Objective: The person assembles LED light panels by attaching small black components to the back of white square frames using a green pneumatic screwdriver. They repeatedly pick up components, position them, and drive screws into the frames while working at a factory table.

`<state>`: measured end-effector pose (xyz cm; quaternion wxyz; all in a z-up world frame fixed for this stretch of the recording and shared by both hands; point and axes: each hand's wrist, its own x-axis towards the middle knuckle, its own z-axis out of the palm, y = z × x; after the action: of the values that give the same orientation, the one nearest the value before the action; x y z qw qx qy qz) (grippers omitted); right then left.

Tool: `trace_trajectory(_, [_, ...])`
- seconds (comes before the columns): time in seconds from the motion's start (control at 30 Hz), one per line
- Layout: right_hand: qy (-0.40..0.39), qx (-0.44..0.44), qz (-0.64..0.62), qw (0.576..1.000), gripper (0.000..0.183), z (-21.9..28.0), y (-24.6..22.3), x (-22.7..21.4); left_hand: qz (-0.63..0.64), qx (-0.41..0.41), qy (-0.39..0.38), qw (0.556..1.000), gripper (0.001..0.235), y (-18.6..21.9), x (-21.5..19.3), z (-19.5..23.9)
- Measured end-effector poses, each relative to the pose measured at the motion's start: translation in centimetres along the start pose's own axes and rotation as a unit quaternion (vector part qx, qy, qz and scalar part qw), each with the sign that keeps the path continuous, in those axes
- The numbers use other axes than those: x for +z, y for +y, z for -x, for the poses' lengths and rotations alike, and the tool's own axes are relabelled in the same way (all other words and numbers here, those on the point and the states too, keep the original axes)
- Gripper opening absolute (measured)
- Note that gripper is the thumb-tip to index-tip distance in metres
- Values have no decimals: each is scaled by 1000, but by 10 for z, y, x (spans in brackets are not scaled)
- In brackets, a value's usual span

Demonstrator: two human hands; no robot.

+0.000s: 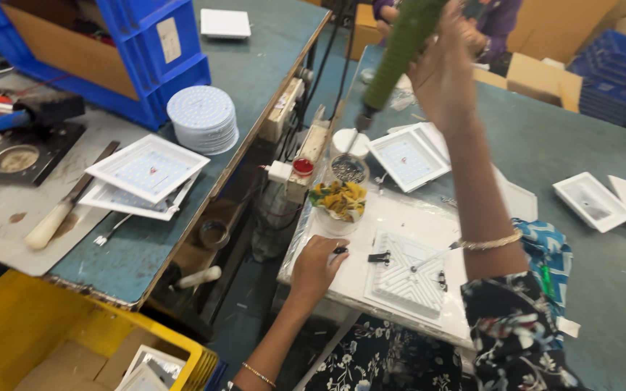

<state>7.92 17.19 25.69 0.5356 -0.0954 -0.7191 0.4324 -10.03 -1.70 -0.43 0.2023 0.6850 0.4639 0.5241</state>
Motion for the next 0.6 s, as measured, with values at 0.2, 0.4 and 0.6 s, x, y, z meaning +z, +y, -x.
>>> trace_trajectory(0.2, [-33,63,-56,996,72,27,-57,7,8,9,-25,1000,18,-9,-3,-3])
trace_trajectory(0.4, [-39,64,-181,981,91,59,-57,23,26,16,-27,999,16,-18,-1,-2])
trace_trajectory(0.6, [80,65,-139,985,91,113,-50,58,70,-24,-69,995,15,-22,-6,-8])
